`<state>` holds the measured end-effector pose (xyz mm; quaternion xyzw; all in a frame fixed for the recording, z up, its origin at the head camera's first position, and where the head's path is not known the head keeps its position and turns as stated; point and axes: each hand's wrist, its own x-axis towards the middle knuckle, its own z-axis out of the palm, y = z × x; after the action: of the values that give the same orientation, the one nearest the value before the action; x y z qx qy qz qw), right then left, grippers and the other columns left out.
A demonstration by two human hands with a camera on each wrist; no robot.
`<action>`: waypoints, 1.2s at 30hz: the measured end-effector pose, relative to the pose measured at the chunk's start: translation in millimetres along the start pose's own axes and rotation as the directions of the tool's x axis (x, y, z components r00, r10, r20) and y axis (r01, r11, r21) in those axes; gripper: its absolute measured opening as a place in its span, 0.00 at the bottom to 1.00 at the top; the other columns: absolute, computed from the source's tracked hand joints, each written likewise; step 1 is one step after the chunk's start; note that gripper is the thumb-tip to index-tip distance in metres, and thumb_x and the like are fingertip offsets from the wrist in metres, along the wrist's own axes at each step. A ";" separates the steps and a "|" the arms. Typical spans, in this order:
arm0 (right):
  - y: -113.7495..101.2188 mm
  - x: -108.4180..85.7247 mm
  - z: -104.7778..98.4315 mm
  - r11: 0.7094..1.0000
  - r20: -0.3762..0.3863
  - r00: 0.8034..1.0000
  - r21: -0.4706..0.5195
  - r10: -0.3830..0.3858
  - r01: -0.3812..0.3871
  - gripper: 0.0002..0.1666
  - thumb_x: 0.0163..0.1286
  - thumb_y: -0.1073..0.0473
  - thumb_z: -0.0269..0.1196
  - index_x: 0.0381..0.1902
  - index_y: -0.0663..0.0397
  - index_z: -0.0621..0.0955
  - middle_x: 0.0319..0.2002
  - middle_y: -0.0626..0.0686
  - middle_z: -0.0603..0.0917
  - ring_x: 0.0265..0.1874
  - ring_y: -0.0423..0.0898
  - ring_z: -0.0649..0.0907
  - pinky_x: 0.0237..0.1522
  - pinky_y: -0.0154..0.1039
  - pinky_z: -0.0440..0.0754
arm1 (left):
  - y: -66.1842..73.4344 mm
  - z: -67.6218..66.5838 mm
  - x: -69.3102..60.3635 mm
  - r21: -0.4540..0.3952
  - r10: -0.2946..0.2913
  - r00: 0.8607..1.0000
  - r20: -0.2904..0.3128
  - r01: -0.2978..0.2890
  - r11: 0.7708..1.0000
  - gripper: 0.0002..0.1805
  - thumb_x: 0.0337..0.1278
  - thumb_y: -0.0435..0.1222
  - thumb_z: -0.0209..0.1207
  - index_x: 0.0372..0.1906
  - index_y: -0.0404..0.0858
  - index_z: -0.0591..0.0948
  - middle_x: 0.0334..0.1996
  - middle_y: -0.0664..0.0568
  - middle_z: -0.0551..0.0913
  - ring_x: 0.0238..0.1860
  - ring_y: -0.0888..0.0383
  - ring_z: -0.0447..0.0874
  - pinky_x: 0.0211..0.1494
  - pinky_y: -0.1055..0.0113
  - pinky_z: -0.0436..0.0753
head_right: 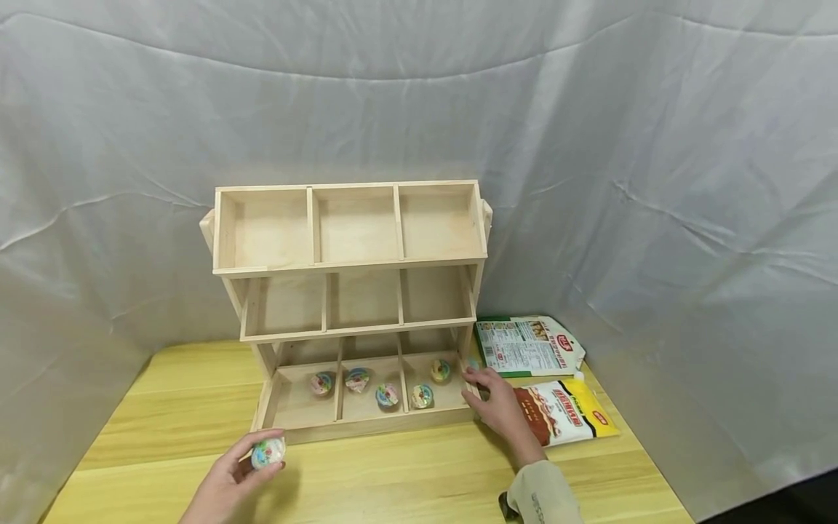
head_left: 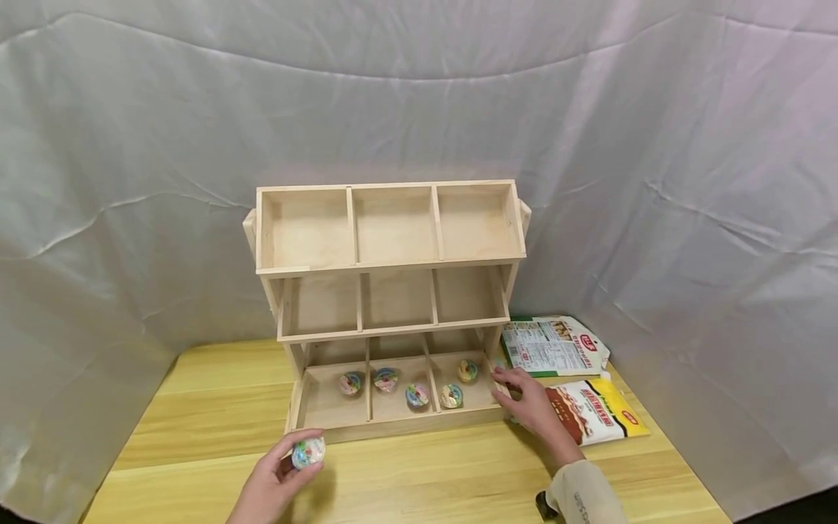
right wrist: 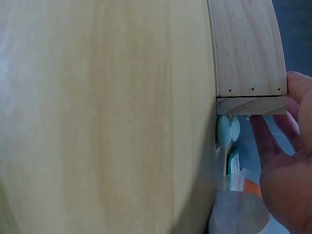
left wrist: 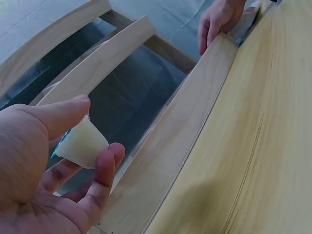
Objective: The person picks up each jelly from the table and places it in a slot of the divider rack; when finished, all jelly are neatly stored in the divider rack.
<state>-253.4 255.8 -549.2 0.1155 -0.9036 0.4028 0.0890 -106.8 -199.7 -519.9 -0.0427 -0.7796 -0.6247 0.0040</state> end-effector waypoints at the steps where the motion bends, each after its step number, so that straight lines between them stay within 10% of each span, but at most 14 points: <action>1: -0.2 0.1 0.2 1.000 0.000 1.000 -0.003 -0.002 0.002 0.22 0.70 0.62 0.70 0.61 0.61 0.84 0.63 0.59 0.82 0.61 0.59 0.81 0.61 0.52 0.82 | -0.3 -1.1 0.0 0.006 -0.003 1.000 0.004 0.003 1.000 0.27 0.64 0.31 0.68 0.67 0.35 0.76 0.62 0.38 0.77 0.48 0.58 0.87 0.46 0.65 0.88; 6: -1.8 -0.2 -0.1 1.000 -0.001 1.000 0.024 -0.010 0.010 0.22 0.69 0.64 0.70 0.60 0.62 0.84 0.63 0.59 0.82 0.62 0.60 0.81 0.61 0.52 0.82 | 0.7 -5.1 2.7 0.036 -0.025 1.000 -0.018 0.026 0.999 0.28 0.61 0.33 0.71 0.66 0.39 0.78 0.60 0.37 0.78 0.44 0.62 0.87 0.44 0.68 0.88; 15: -1.1 -0.1 -0.4 0.999 -0.007 1.000 0.030 -0.011 0.011 0.22 0.69 0.65 0.70 0.60 0.62 0.85 0.62 0.59 0.82 0.62 0.59 0.81 0.61 0.52 0.82 | 4.7 -4.2 27.7 0.111 0.127 0.988 -0.093 -0.116 0.987 0.25 0.61 0.31 0.70 0.63 0.39 0.80 0.56 0.41 0.78 0.46 0.65 0.86 0.45 0.72 0.87; 21: -0.3 0.7 0.2 0.999 0.000 1.000 0.032 -0.001 0.001 0.22 0.69 0.65 0.71 0.60 0.62 0.85 0.62 0.59 0.82 0.62 0.60 0.81 0.61 0.53 0.81 | 6.1 -1.7 44.3 0.178 0.157 0.981 -0.114 -0.136 0.975 0.26 0.58 0.30 0.72 0.62 0.38 0.80 0.54 0.42 0.79 0.50 0.51 0.88 0.49 0.73 0.86; 36: 0.5 0.2 0.0 1.000 0.001 1.000 0.025 -0.011 0.011 0.22 0.69 0.65 0.70 0.61 0.62 0.84 0.62 0.59 0.82 0.62 0.60 0.81 0.60 0.52 0.82 | 0.6 -1.3 69.8 0.376 0.218 0.961 -0.168 -0.141 0.916 0.28 0.52 0.34 0.76 0.60 0.44 0.82 0.54 0.47 0.84 0.48 0.56 0.79 0.45 0.72 0.81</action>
<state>-253.7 256.1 -549.6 0.1217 -0.8980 0.4134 0.0890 -176.4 -196.6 -514.8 -0.0479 -0.8690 -0.4690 0.1504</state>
